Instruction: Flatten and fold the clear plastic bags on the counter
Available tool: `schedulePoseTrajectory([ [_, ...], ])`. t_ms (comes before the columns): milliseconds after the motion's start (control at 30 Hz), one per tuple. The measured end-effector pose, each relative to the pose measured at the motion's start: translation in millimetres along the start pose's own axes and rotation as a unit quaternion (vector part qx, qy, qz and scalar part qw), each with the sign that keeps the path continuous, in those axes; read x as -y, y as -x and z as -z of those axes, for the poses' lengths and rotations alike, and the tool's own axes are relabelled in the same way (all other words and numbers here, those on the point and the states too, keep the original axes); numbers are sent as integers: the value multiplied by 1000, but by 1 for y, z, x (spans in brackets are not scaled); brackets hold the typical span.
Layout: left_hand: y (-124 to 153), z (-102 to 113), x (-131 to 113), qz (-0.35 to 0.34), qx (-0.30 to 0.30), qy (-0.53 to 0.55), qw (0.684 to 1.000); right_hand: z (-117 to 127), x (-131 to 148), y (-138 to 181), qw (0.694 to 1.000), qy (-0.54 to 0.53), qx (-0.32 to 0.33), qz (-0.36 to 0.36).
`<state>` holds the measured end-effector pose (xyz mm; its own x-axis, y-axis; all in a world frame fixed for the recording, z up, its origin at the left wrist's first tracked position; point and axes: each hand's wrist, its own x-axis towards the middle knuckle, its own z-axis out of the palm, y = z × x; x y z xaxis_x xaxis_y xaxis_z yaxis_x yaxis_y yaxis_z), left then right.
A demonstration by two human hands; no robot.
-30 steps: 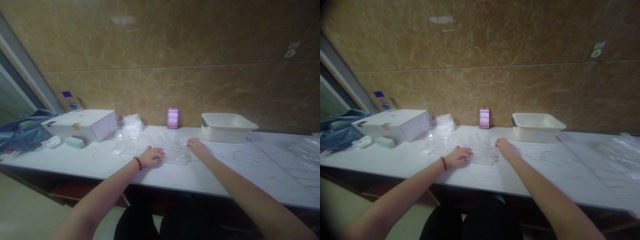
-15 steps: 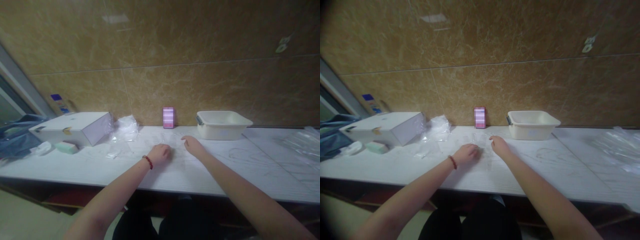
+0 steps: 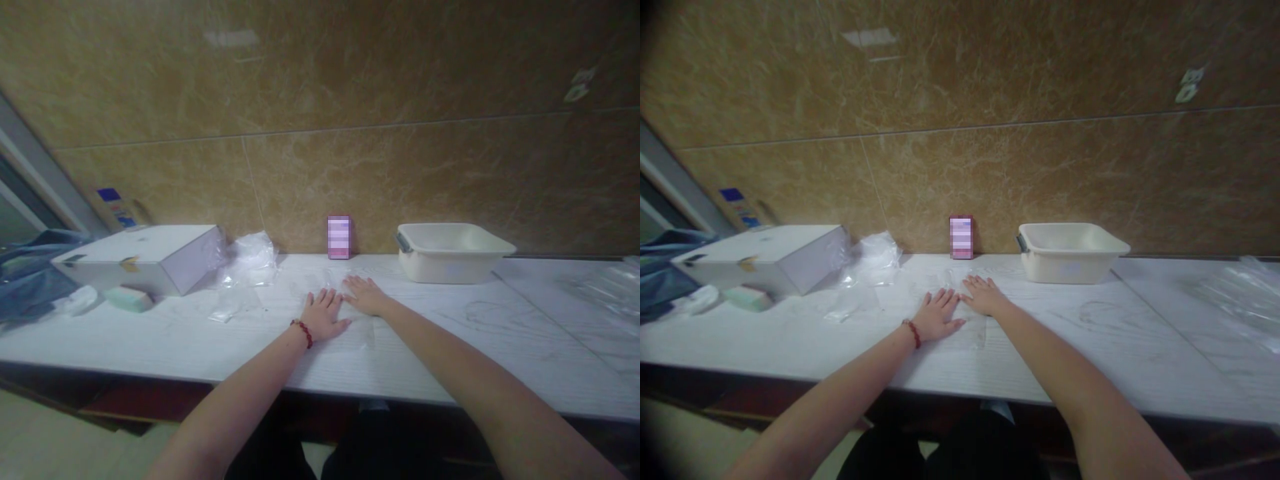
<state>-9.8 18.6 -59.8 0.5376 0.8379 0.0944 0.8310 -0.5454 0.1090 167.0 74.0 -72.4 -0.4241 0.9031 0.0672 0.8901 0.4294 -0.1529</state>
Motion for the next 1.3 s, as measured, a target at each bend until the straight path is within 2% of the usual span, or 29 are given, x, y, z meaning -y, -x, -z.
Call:
schedulePoseTrajectory([
  [67, 2, 1, 0, 3, -13, 6, 1000, 7, -6, -6, 999, 12, -18, -39],
  [133, 5, 1, 1, 10, -31, 10, 999, 12, -3, -13, 997, 14, -67, -47],
  [200, 9, 0, 2, 13, -39, 13, 999, 14, 9, -21, 996, -6, -90, 13],
  [267, 12, -1, 2, 11, -30, 16, 999, 10, 25, -29, 993, -34, -49, 100],
  [333, 14, -3, 3, 11, -13, 19, 1000, 4, 37, -39, 991, -43, -3, 130],
  [467, 14, -6, 4, 19, -2, 19, 1000, -8, 40, -60, 996, -33, 5, 88],
  [633, 14, -4, 3, 16, 4, 11, 1000, -9, 32, -76, 998, -19, 7, 53],
  [733, 15, 0, 3, 20, 13, -1, 1000, -5, 26, -82, 999, -11, -43, 15],
  [833, 16, 4, 5, 19, 27, -13, 999, -2, 19, -87, 996, 13, -83, -30],
  [967, 17, 6, 7, 23, 37, -17, 999, -2, 12, -88, 997, 48, -57, -16],
  [1133, 19, 7, 8, 29, 33, -23, 999, 2, 11, -85, 992, 67, -79, -74],
  [1200, 20, 7, 8, 22, 22, -23, 999, 6, 17, -86, 993, 57, -100, -34],
  [1300, 20, 6, 7, 5, 9, -18, 1000, 11, 36, -90, 990, 19, -98, 98],
])
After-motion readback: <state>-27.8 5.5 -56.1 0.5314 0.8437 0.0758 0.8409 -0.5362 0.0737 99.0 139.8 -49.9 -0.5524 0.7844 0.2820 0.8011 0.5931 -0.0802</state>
